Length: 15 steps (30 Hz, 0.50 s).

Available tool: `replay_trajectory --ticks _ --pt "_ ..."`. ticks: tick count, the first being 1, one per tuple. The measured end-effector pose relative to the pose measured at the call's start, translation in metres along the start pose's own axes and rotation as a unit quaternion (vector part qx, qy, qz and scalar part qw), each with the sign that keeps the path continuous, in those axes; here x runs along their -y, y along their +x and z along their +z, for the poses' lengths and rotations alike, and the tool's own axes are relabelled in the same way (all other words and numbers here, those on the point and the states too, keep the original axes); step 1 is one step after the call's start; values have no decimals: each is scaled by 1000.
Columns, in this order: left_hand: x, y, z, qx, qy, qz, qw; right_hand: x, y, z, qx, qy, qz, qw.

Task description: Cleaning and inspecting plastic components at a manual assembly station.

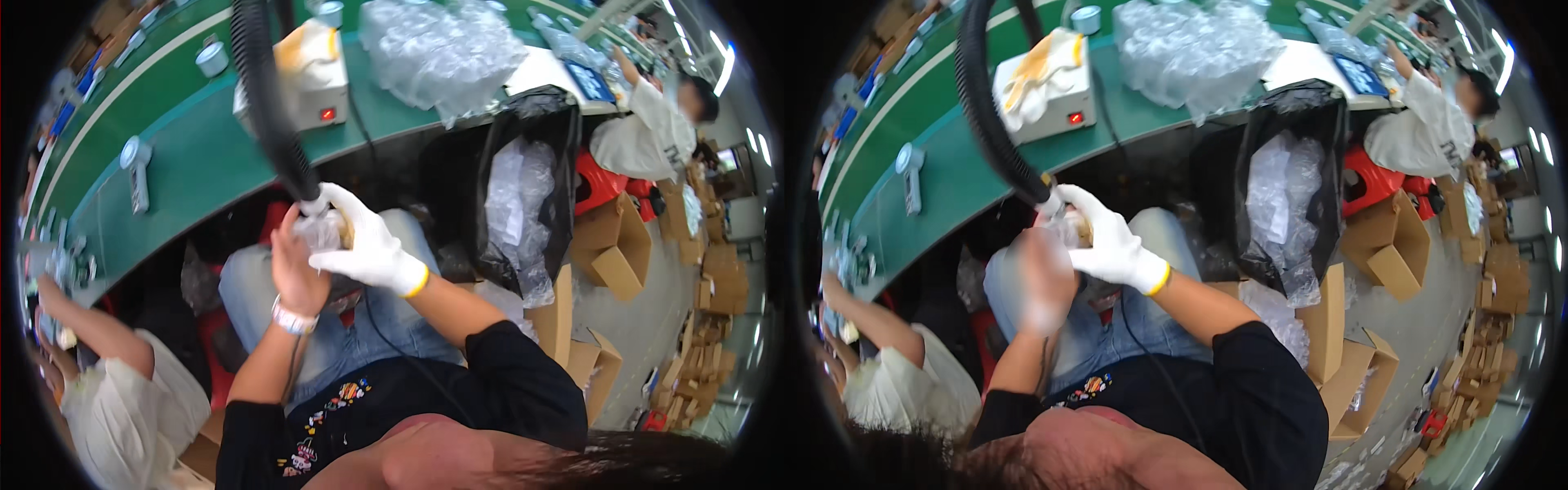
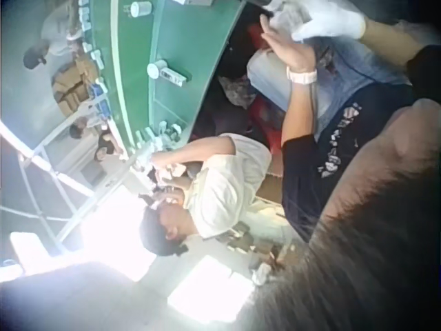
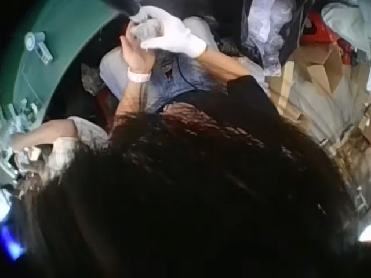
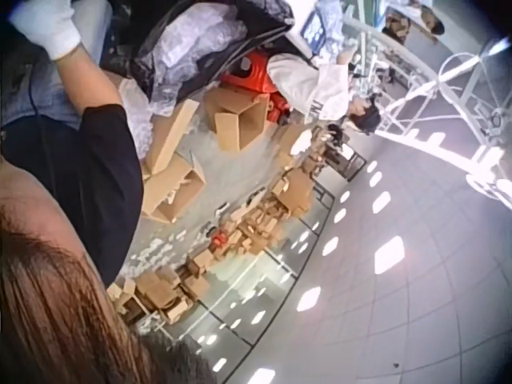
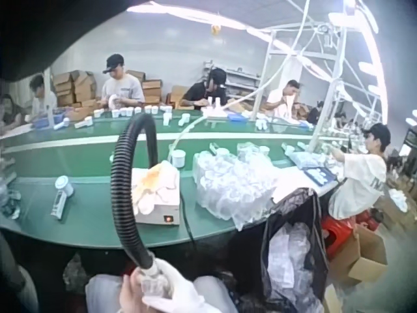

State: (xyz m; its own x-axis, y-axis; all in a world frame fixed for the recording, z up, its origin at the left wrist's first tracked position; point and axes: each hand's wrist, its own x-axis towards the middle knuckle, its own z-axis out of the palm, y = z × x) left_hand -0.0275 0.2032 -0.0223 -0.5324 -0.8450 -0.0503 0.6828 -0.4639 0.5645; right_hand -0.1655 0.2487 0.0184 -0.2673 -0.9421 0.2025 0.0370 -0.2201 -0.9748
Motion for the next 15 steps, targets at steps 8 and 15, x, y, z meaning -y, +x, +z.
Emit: replay_trajectory --ticks 8,15 --pt "-9 5 -23 58 473 189 859 -61 -21 -19 75 -132 104 983" --pt "-9 23 -38 131 567 156 798 -60 -57 -55 -80 -53 86 992"
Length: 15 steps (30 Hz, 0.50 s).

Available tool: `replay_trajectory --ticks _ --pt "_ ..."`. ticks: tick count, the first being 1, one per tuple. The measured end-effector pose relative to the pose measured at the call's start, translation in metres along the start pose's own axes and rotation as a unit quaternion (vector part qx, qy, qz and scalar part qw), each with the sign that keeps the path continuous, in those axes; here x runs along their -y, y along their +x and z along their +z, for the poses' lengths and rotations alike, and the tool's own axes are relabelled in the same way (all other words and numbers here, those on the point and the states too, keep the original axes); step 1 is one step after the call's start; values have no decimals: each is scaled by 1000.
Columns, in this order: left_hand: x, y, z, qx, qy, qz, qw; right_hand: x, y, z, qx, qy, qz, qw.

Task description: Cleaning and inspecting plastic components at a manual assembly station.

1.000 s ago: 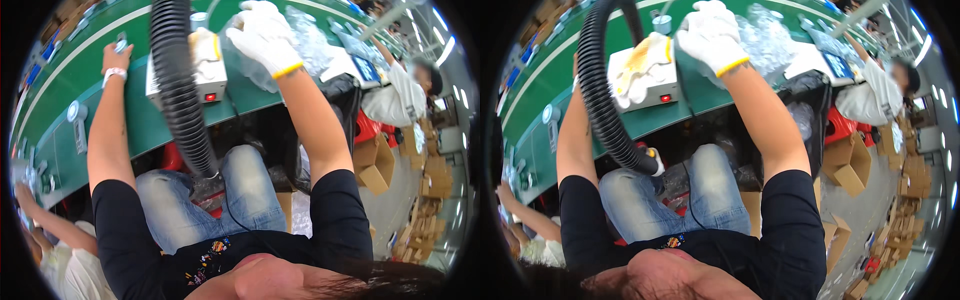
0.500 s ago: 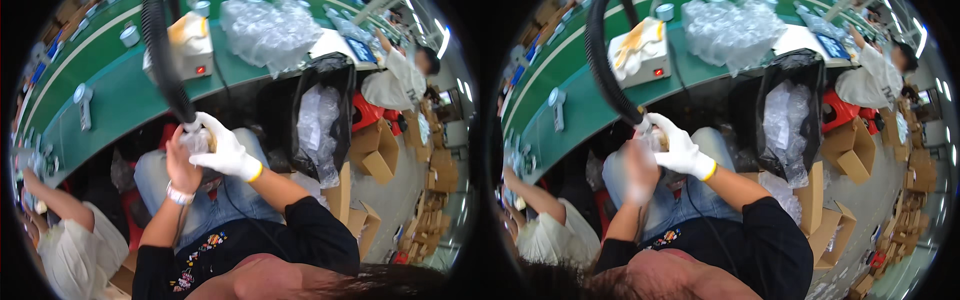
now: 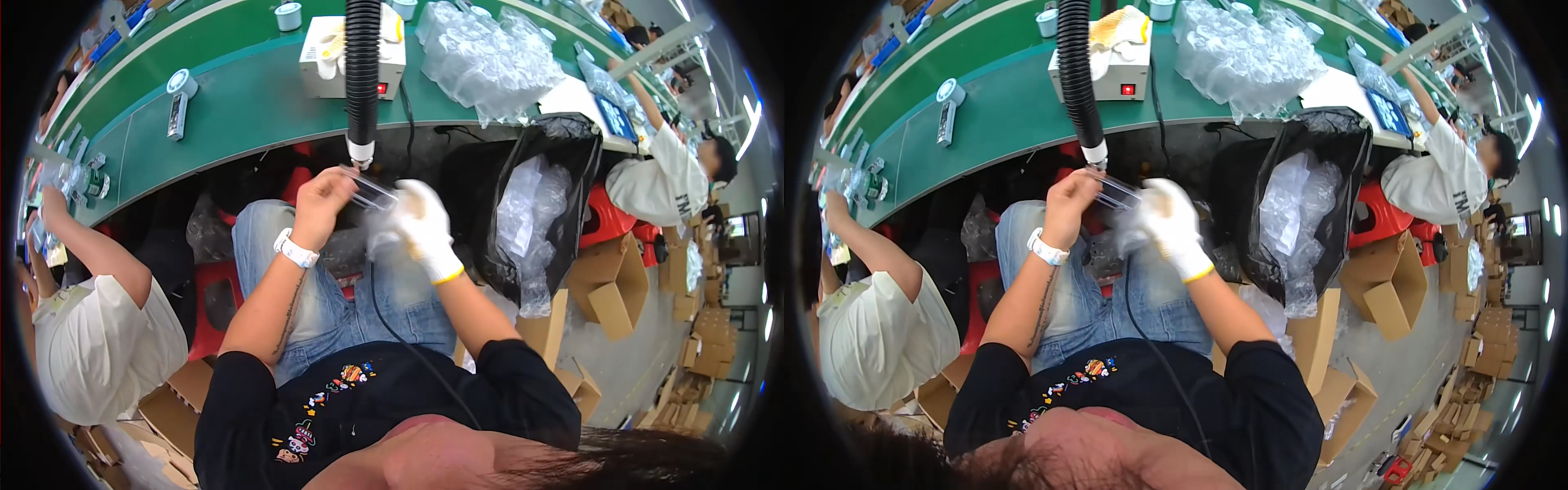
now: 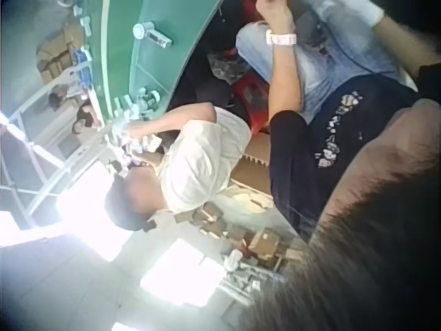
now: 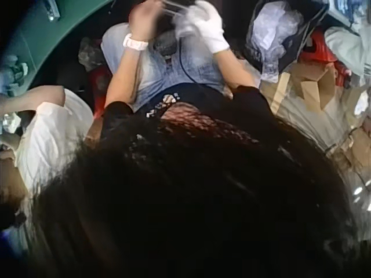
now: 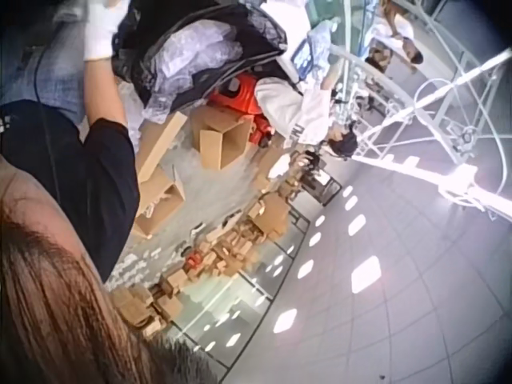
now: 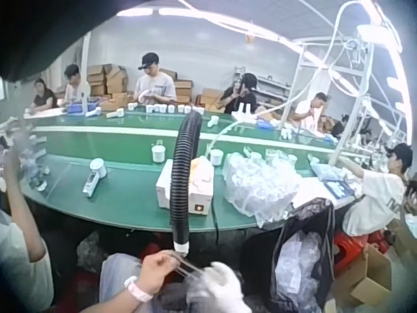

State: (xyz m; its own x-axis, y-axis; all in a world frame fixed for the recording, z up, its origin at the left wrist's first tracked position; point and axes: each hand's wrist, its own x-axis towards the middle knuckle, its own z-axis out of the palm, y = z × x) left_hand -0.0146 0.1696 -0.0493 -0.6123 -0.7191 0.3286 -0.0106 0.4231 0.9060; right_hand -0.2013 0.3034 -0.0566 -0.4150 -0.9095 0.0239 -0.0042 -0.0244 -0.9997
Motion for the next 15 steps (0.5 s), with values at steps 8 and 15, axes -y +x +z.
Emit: replay_trajectory --ticks 8,15 --pt "-29 -32 18 -95 -565 -416 706 -18 -21 52 27 -5 -82 996" --pt "-27 -19 -80 -211 186 -40 959 24 59 81 137 -65 -88 984"
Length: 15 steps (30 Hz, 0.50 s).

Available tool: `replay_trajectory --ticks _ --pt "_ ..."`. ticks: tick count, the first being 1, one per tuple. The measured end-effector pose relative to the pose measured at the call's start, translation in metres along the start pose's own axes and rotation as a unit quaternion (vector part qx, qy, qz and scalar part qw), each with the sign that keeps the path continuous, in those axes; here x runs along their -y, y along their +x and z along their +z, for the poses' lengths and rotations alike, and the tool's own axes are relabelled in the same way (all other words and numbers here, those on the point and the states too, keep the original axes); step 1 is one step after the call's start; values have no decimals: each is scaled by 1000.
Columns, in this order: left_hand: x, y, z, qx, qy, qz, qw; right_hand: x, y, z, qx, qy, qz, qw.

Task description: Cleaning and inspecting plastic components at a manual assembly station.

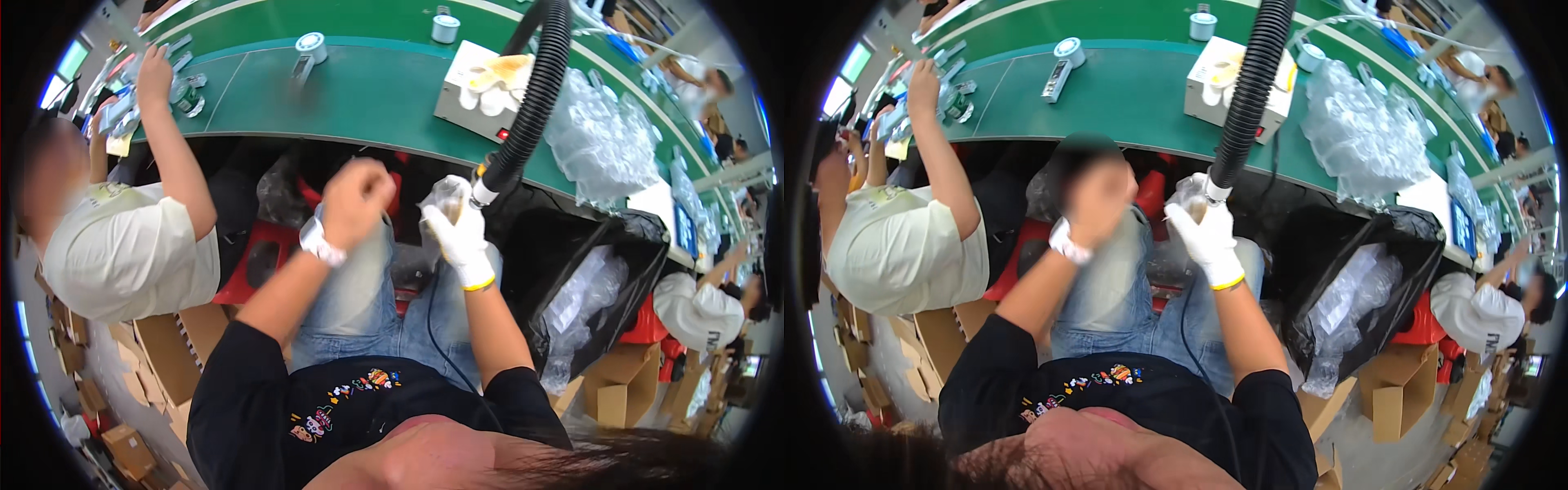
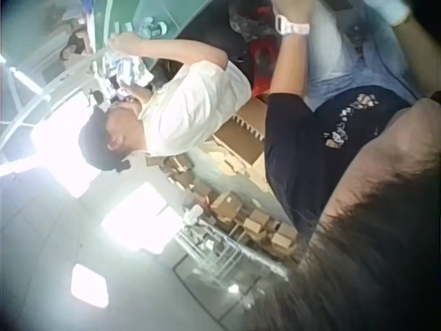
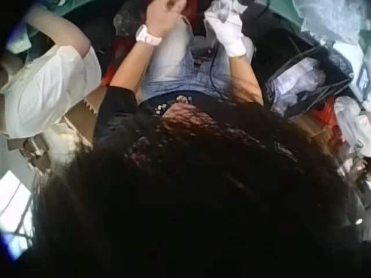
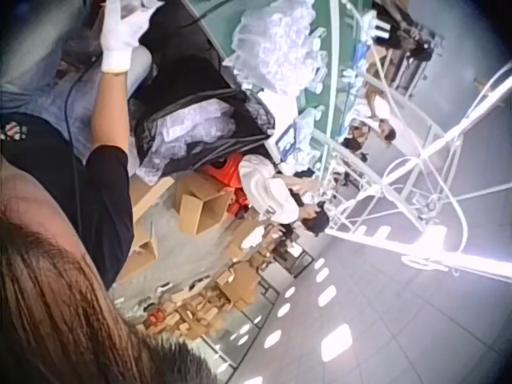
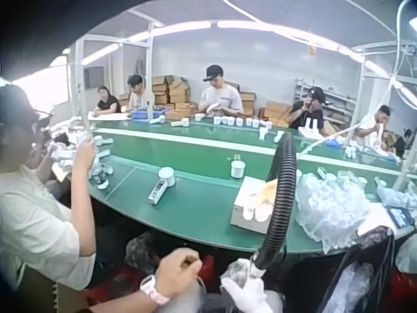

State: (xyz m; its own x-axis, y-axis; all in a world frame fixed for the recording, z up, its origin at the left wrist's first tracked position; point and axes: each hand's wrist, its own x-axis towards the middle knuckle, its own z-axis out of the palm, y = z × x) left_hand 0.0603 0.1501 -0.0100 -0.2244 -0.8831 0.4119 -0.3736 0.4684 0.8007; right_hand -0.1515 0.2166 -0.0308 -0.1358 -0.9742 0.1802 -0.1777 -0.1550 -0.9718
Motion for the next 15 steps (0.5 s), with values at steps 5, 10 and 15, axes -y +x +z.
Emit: replay_trajectory --ticks 5,10,15 --pt "64 156 -88 -212 404 -33 889 7 7 1 31 247 90 964" --pt "111 206 -102 -88 360 -217 903 18 -12 0 13 281 135 950" --pt "12 83 38 -53 -544 -158 822 -19 -41 -14 -31 52 39 997"
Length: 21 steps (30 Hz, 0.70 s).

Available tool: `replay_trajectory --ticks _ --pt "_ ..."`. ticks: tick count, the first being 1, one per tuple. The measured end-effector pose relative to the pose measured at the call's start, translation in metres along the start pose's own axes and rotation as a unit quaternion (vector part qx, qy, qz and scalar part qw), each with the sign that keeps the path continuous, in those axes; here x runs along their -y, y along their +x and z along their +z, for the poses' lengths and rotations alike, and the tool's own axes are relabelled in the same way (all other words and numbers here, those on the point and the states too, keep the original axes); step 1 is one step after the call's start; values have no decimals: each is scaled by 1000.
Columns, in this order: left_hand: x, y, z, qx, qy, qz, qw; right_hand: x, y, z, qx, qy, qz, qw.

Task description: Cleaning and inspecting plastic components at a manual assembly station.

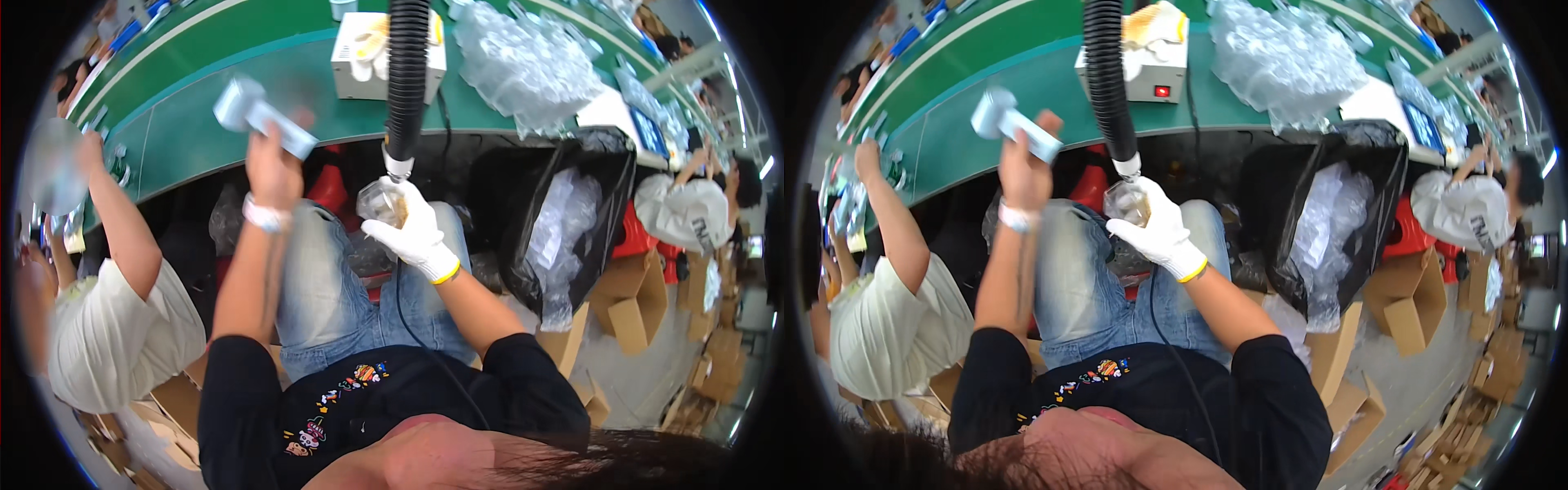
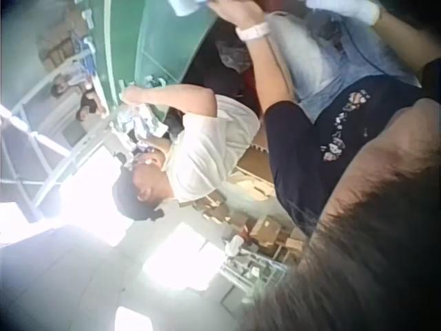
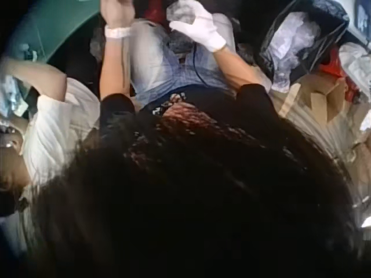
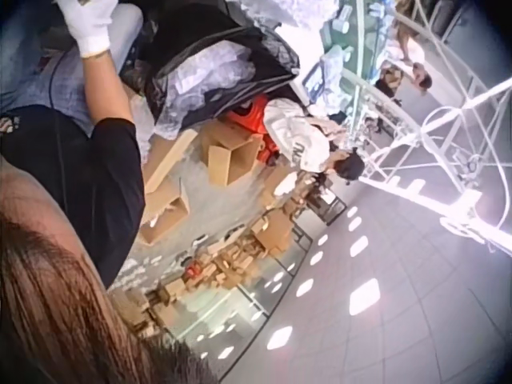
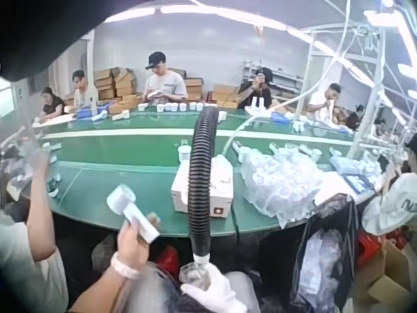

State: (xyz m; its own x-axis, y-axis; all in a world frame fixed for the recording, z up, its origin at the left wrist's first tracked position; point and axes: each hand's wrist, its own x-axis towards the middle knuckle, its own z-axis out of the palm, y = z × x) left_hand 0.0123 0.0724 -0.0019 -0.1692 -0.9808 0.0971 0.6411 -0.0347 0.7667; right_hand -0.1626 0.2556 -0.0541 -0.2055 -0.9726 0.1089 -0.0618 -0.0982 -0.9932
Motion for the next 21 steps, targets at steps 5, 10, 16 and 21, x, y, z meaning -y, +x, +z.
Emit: replay_trajectory --ticks 5,10,16,21 --pt "39 -101 24 34 65 -160 984 -1 -15 8 -22 23 9 999" --pt "16 -102 14 225 293 -167 914 5 -32 3 -24 55 36 998" --pt "13 -126 15 232 293 -33 927 19 -27 9 -36 31 -31 998" --pt "21 -119 16 137 213 -32 967 3 -9 11 -35 319 138 937"
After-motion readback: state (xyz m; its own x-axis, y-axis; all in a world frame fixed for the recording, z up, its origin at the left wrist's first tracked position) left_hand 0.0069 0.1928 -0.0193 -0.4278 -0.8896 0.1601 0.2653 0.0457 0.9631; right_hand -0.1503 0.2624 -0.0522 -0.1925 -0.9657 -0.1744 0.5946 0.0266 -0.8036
